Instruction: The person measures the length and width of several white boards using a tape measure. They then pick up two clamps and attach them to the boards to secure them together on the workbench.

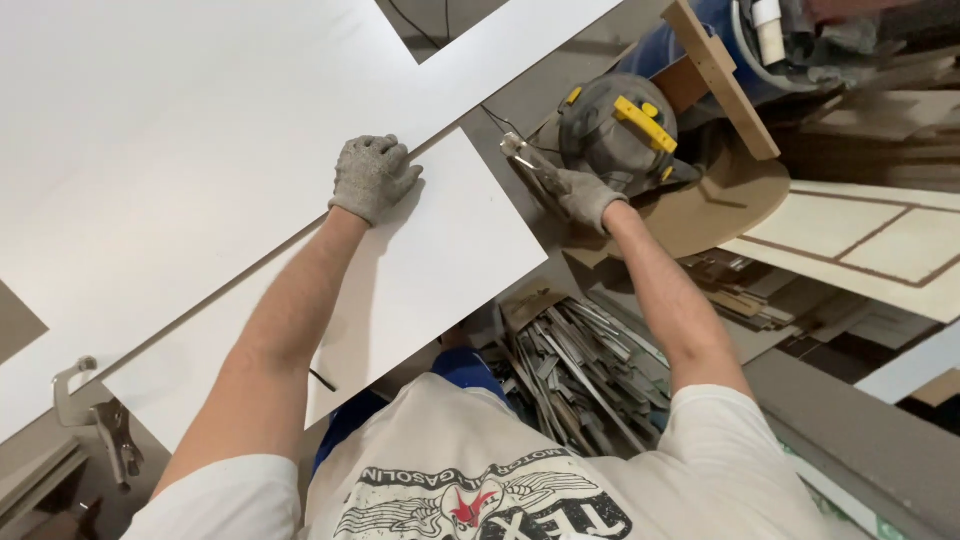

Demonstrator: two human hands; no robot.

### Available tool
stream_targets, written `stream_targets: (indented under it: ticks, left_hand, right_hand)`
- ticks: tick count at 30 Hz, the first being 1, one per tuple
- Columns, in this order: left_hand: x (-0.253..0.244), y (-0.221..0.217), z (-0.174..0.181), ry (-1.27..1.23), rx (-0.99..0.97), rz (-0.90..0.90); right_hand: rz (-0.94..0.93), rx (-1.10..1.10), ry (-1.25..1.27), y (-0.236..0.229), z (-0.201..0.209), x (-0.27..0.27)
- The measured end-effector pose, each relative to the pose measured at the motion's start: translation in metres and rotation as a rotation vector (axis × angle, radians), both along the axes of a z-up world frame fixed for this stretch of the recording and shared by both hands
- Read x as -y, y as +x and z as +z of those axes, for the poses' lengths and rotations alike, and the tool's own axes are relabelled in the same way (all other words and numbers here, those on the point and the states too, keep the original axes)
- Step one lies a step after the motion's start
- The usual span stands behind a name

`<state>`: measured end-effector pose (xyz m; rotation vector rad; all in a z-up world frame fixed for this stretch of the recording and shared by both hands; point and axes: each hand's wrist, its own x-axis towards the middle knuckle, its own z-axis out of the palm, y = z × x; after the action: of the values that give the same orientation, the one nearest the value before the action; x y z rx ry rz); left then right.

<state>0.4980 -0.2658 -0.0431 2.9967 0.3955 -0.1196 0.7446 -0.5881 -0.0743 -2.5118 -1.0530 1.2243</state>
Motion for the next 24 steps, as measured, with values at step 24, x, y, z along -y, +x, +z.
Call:
stream_targets:
  ticks: [24]
  left_hand:
    - [0.007, -0.005, -0.029, -0.062, 0.067, 0.09]
  right_hand:
    - [0.343, -0.048, -0.131, 0.026, -0.022, -0.146]
